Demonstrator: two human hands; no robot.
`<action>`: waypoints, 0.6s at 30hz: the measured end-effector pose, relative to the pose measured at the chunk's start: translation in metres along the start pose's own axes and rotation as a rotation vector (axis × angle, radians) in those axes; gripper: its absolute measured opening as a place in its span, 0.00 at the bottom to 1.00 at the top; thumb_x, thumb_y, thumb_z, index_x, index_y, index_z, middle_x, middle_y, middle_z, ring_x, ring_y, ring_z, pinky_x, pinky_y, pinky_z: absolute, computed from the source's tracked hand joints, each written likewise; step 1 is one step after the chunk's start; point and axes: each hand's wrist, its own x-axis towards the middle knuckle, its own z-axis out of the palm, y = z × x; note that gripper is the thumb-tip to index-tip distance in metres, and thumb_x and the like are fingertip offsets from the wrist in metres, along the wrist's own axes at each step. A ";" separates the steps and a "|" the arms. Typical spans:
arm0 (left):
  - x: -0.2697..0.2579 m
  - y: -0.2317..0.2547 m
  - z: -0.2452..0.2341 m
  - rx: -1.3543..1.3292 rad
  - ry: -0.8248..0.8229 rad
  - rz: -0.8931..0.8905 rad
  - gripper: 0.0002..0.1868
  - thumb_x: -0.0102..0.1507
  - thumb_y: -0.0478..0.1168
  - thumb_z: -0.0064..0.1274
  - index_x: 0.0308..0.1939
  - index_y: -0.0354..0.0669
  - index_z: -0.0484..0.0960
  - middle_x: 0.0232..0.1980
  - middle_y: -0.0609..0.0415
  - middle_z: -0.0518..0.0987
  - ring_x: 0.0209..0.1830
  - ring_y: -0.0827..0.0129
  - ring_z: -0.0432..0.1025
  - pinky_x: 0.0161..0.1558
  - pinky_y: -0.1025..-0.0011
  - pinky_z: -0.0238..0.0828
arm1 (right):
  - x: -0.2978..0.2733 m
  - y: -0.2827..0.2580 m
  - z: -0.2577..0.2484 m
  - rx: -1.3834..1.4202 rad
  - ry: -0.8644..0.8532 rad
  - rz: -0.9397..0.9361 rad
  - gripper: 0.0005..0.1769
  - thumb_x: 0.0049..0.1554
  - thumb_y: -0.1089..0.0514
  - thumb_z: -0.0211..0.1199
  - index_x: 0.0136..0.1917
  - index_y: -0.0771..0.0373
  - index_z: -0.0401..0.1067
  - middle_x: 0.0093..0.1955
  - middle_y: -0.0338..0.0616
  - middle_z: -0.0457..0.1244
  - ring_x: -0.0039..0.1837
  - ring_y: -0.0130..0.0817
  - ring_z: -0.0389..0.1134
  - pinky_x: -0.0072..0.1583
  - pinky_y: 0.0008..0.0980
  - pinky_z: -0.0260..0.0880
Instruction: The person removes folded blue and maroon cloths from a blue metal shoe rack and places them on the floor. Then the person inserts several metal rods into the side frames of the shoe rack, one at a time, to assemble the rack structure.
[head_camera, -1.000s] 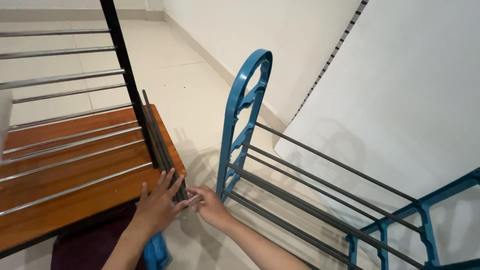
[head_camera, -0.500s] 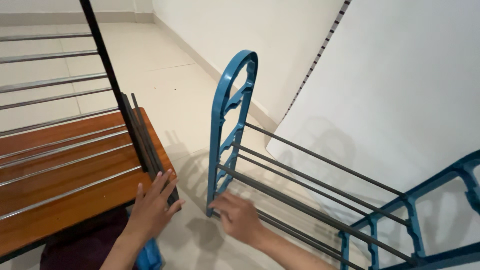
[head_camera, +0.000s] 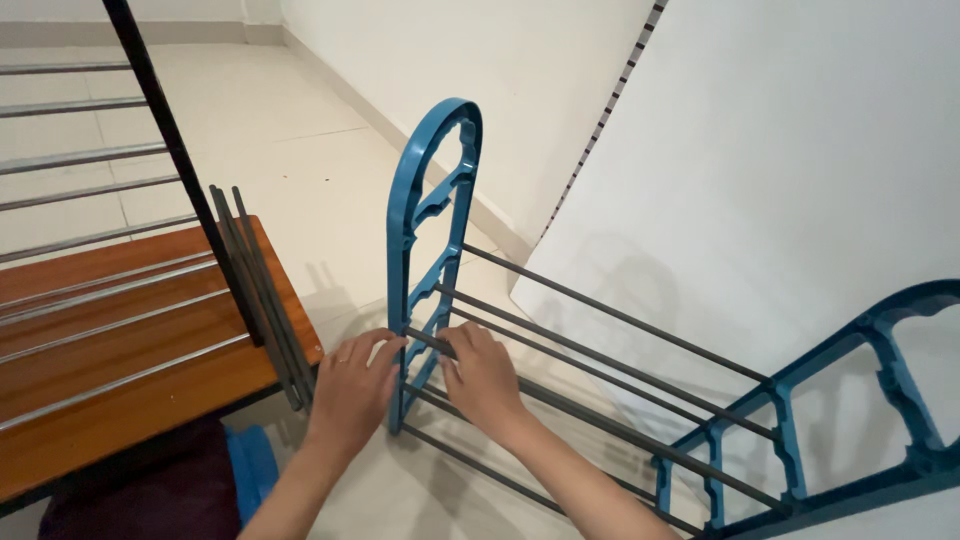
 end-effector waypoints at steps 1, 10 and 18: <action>0.002 0.005 0.001 0.019 0.006 -0.020 0.23 0.58 0.37 0.60 0.58 0.49 0.78 0.56 0.56 0.76 0.58 0.60 0.70 0.54 0.57 0.65 | 0.002 0.001 0.002 -0.013 -0.040 0.021 0.14 0.54 0.63 0.65 0.55 0.64 0.73 0.50 0.49 0.64 0.53 0.50 0.66 0.53 0.47 0.65; 0.026 0.012 0.015 -0.545 0.149 -0.329 0.23 0.64 0.30 0.51 0.63 0.37 0.67 0.60 0.43 0.74 0.60 0.52 0.74 0.55 0.58 0.72 | 0.013 0.003 0.029 -0.013 -0.021 -0.032 0.15 0.54 0.63 0.65 0.55 0.66 0.74 0.49 0.52 0.64 0.52 0.51 0.68 0.51 0.47 0.69; 0.029 0.006 0.025 -0.545 0.128 -0.411 0.20 0.64 0.32 0.54 0.61 0.37 0.71 0.55 0.45 0.82 0.57 0.58 0.78 0.54 0.60 0.74 | 0.020 0.002 0.051 -0.063 -0.001 -0.054 0.09 0.55 0.62 0.65 0.50 0.65 0.72 0.47 0.48 0.63 0.52 0.46 0.69 0.48 0.42 0.71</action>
